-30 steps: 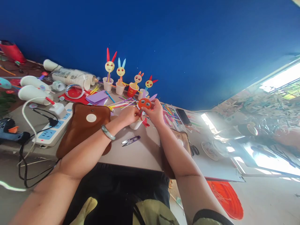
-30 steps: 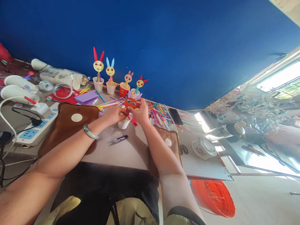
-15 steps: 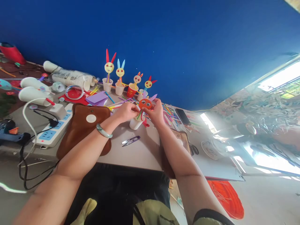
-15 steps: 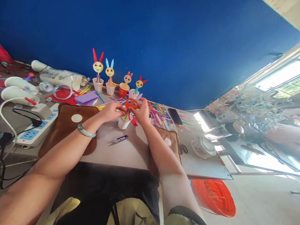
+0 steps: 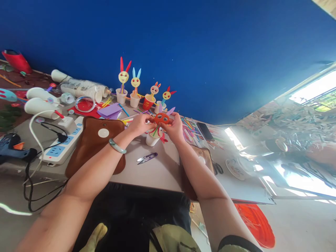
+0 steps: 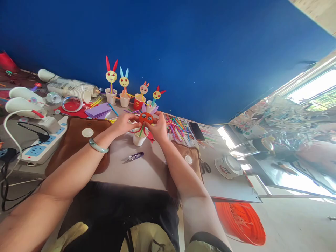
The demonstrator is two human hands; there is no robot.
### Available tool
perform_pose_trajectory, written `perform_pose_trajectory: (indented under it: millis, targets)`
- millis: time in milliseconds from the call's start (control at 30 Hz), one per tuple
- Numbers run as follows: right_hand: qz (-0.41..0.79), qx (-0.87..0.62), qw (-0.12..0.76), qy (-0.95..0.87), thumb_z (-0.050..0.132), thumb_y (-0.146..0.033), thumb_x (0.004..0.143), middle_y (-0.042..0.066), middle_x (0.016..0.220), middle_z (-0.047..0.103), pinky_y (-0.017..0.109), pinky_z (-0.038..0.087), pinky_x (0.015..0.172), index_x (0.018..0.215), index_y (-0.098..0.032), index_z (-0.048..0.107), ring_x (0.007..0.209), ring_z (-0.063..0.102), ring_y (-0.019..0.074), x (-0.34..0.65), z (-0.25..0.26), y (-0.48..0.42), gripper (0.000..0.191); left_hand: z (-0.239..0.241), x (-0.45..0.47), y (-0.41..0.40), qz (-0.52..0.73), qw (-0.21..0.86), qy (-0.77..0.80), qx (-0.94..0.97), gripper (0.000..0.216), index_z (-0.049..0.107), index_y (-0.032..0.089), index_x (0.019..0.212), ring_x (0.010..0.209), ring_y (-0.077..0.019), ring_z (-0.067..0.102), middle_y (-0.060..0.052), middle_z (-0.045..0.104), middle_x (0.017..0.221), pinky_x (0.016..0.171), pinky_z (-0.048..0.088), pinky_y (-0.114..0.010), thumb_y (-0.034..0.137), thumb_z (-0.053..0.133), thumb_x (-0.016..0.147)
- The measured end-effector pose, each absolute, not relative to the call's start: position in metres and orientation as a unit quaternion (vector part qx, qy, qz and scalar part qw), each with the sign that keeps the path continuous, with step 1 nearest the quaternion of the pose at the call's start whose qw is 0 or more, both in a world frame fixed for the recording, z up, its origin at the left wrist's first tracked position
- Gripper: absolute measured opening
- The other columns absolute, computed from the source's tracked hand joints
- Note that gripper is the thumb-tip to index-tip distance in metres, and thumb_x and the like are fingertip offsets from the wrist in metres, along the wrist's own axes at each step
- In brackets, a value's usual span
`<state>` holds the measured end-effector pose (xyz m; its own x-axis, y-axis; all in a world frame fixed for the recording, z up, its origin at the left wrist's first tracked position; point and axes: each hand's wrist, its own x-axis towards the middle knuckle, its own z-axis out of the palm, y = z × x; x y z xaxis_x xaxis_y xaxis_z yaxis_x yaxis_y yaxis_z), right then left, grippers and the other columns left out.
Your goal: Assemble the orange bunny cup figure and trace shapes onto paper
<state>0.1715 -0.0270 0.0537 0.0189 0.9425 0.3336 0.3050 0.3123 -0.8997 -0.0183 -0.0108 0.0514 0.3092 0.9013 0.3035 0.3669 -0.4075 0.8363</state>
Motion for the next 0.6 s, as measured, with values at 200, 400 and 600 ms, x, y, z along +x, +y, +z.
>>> perform_pose_trajectory:
  millis: [200, 400, 600]
  targets:
    - [0.312, -0.503, 0.481, -0.647, 0.085, -0.047, 0.064, 0.003, 0.087, 0.077, 0.035, 0.055, 0.071, 0.099, -0.024, 0.049, 0.078, 0.070, 0.0220, 0.1719, 0.0575, -0.0311, 0.055, 0.0452, -0.0166, -0.0085, 0.407, 0.338, 0.423, 0.736, 0.025, 0.078, 0.015, 0.087, 0.072, -0.0154, 0.060, -0.002, 0.075, 0.079, 0.067, 0.041, -0.026, 0.038, 0.071, 0.078]
    - [0.330, -0.489, 0.478, -0.651, 0.080, -0.038, 0.067, 0.002, 0.086, 0.077, 0.034, 0.055, 0.071, 0.099, -0.024, 0.049, 0.075, 0.068, 0.0190, 0.1724, 0.0567, -0.0325, 0.046, 0.0429, -0.0154, -0.0079, 0.417, 0.341, 0.417, 0.732, 0.027, 0.078, 0.015, 0.087, 0.073, -0.0161, 0.059, -0.002, 0.074, 0.077, 0.066, 0.041, -0.026, 0.039, 0.071, 0.077]
    - [0.327, -0.484, 0.477, -0.657, 0.079, -0.039, 0.066, 0.000, 0.085, 0.075, 0.032, 0.055, 0.069, 0.099, -0.025, 0.050, 0.074, 0.067, 0.0176, 0.1751, 0.0525, -0.0327, 0.046, 0.0445, -0.0136, -0.0102, 0.419, 0.357, 0.423, 0.720, 0.024, 0.077, 0.014, 0.085, 0.074, -0.0169, 0.061, -0.003, 0.074, 0.079, 0.066, 0.042, -0.026, 0.036, 0.071, 0.075]
